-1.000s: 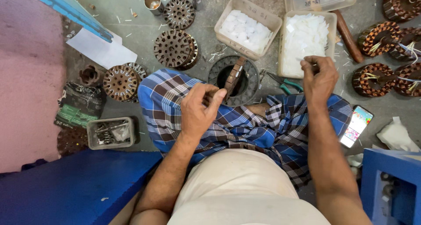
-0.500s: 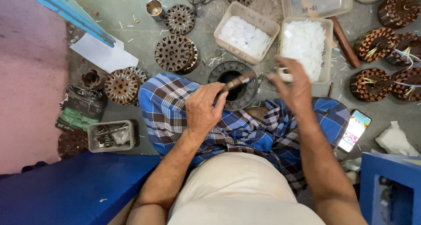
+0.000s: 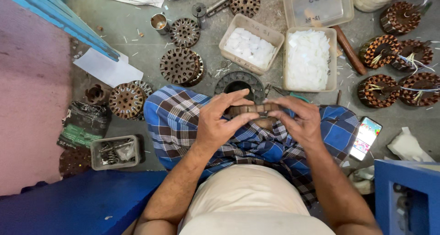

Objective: The person sits on the floor and inserts small white plastic pieces into the slots of a circular metal stator core. They repeatedly pick pieces from a nearby container and place them into the core, then use a hammer to tap the core to seat the pieces.

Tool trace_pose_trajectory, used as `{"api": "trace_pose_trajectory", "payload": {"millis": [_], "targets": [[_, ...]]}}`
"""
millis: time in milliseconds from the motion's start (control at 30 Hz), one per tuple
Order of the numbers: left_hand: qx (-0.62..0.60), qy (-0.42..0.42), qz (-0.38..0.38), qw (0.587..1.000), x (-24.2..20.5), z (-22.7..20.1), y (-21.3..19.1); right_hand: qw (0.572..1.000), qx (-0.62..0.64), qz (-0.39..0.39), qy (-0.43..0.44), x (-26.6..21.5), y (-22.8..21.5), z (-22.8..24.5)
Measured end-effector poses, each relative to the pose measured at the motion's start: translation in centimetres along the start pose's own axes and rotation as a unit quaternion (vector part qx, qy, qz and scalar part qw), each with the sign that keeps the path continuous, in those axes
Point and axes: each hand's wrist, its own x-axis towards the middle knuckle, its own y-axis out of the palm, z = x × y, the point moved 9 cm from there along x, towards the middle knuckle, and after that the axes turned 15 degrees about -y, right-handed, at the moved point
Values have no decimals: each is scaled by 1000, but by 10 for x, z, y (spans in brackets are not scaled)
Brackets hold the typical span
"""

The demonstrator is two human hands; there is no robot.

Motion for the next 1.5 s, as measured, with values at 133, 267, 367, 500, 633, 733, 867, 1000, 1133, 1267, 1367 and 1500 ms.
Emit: {"api": "trace_pose_trajectory", "payload": {"millis": [133,267,367,500,633,733,867,1000,1133,1267,1367,1500], "targets": [[-109,-65,59,990,-3,13,14,998,-1,-58,15,-20,-7,13],[-74,-50,46,995,-11,19,20,987,95,-10,132,-30,0,1],[-50,-45,43,997,-17,22,30,995,94,6,34,-22,7,26],[-43,-49,24,998,-24,23,44,985,34,-79,152,-35,16,18],[-8,-2,-36,999,-25,9,42,988,-6,-120,98,-31,26,35],[2,36,-62,997,-20,-4,39,986,0,-146,79,-29,27,38],[11,56,-67,996,-20,-15,34,977,53,-189,86,-36,30,34],[-7,19,-56,998,-18,-11,34,977,44,-180,102,-35,28,27],[-110,-78,33,990,-3,17,37,986,40,-122,102,-20,20,20],[-149,-151,78,974,-3,42,41,963,169,-119,174,-20,22,7],[-131,-131,90,979,-2,47,40,955,185,-137,188,-20,20,4],[-169,-168,98,966,-5,61,43,957,205,-126,162,-19,19,2]]}}
